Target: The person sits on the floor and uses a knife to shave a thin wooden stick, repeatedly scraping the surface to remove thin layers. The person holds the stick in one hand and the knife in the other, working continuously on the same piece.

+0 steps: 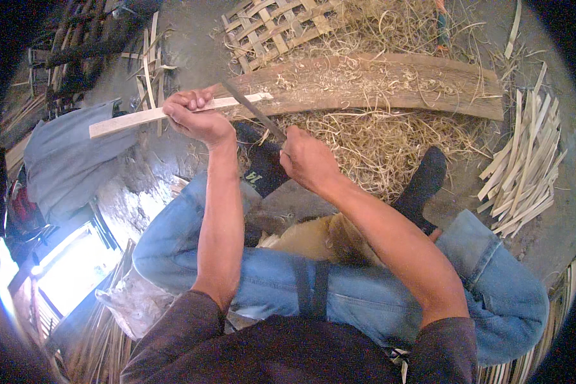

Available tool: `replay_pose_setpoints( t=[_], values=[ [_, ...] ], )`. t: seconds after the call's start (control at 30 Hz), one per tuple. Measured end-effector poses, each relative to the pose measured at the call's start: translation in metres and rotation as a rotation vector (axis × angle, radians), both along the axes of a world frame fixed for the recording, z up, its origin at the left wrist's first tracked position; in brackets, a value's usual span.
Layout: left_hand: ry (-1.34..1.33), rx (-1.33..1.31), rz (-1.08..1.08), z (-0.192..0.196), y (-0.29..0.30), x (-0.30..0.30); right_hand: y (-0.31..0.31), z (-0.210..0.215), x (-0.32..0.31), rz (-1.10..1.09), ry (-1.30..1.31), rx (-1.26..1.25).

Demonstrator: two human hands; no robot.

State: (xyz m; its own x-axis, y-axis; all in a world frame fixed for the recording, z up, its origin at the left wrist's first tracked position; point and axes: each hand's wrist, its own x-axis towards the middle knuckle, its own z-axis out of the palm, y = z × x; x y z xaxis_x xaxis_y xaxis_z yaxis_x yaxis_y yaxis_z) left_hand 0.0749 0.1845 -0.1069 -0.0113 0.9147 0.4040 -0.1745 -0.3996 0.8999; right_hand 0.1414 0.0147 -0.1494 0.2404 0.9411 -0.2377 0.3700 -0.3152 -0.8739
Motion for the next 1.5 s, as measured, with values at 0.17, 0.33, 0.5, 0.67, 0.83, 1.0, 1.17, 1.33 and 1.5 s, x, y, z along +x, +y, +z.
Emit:
replay_pose_setpoints(
  t=[0.17,0.33,0.5,0.67,0.83,1.0,1.17,1.33,1.5],
  values=[
    [0.039,-0.108,0.031,0.003,0.011,0.004,0.003,-0.026,0.007,-0.019,-0.009,-0.099],
    [0.128,-0.065,0.067,-0.001,0.011,0.013,0.010,0.007,0.005,0.030,0.053,-0.125],
    [0.147,0.011,0.043,-0.001,0.007,0.028,0.016,-0.012,0.004,0.003,-0.028,-0.154],
    [0.187,-0.032,0.126,-0.002,0.007,0.013,0.014,0.008,-0.004,-0.006,0.069,0.015],
    [0.168,-0.021,0.188,-0.002,0.013,0.015,0.020,-0.011,0.003,0.014,-0.043,-0.227],
    [0.164,0.014,0.169,-0.001,0.004,0.013,0.013,-0.006,0.005,0.011,0.007,-0.226],
    [0.157,0.017,0.165,-0.004,0.003,0.013,0.013,0.018,0.005,0.035,-0.008,-0.067],
    [0.151,0.014,0.165,-0.007,0.009,0.016,0.010,0.003,-0.001,-0.031,-0.032,-0.190],
    [0.176,-0.004,0.220,-0.006,0.003,0.013,0.011,-0.009,0.007,-0.015,-0.070,-0.227]
  ],
)
